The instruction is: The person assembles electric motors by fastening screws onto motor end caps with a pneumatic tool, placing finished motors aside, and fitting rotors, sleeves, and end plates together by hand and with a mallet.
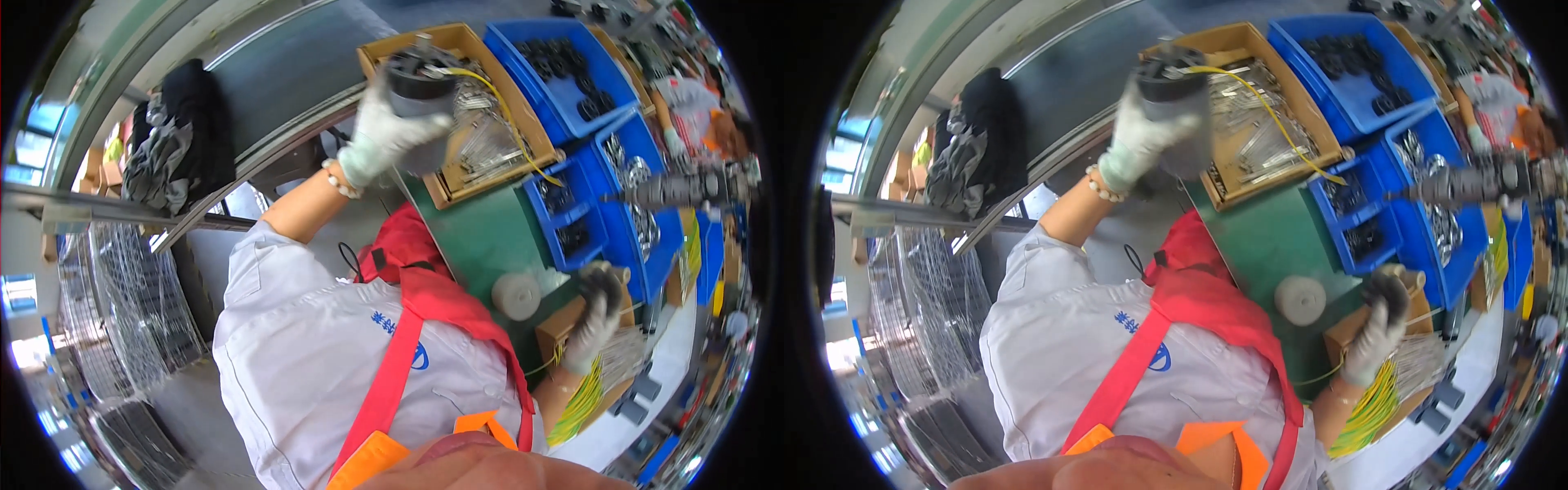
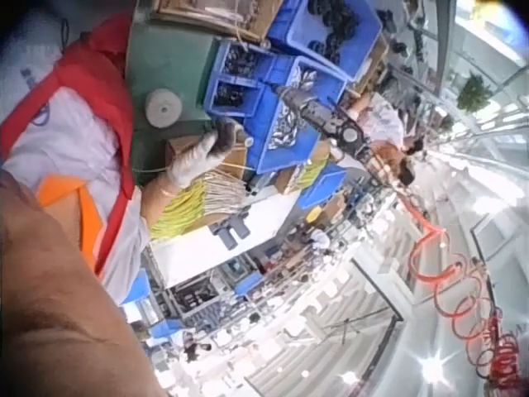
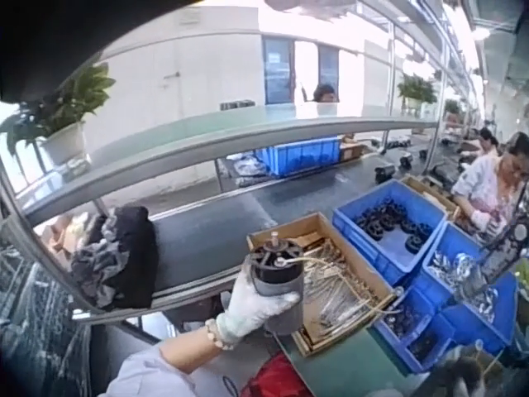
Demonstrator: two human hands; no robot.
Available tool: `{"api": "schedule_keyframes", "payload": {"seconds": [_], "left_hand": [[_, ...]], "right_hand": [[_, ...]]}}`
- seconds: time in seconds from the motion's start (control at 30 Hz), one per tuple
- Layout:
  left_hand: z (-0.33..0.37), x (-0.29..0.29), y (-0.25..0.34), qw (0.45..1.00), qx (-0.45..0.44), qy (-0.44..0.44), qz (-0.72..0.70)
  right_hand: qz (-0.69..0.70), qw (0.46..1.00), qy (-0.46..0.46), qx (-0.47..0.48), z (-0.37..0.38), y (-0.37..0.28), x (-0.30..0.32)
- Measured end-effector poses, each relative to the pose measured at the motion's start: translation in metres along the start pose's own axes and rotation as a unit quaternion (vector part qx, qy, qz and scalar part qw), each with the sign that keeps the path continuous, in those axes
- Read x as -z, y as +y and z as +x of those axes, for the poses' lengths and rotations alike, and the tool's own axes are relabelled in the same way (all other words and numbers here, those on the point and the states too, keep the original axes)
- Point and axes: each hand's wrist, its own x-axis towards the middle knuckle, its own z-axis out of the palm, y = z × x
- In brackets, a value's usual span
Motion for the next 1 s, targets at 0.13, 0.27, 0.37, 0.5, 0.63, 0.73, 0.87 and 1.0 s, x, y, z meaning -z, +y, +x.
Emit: {"api": "schedule_keyframes", "payload": {"seconds": [0.13, 0.27, 0.37, 0.5, 0.63, 0.73, 0.87, 1.0], "left_hand": [[0.051, 0.093, -0.025, 0.970, -0.113, 0.181, 0.120], [0.098, 0.179, -0.071, 0.894, -0.152, 0.404, 0.121], [0.098, 0.254, -0.116, 0.862, -0.240, 0.446, -0.004], [0.070, 0.285, -0.111, 0.867, 0.200, 0.447, 0.088], [0.037, 0.313, -0.104, 0.897, 0.330, 0.220, 0.194], [0.073, 0.316, -0.098, 0.793, 0.062, 0.212, 0.567], [0.101, 0.302, -0.123, 0.578, 0.093, 0.061, 0.808], [0.094, 0.367, -0.139, 0.515, 0.132, 0.070, 0.844]], "right_hand": [[0.048, 0.991, -0.034, 0.117, 0.011, -0.004, 0.019], [0.123, 0.963, -0.091, 0.220, 0.025, -0.017, -0.006], [0.114, 0.990, -0.001, 0.085, 0.029, -0.018, -0.007], [0.050, 0.991, 0.035, 0.118, 0.028, -0.022, 0.001], [0.041, 0.992, 0.061, 0.101, 0.043, -0.015, 0.012], [0.104, 0.991, 0.036, 0.081, 0.050, -0.015, 0.011], [0.101, 0.992, 0.018, 0.070, 0.057, -0.025, 0.013], [-0.028, 0.991, 0.128, 0.037, 0.116, 0.011, 0.070]]}}
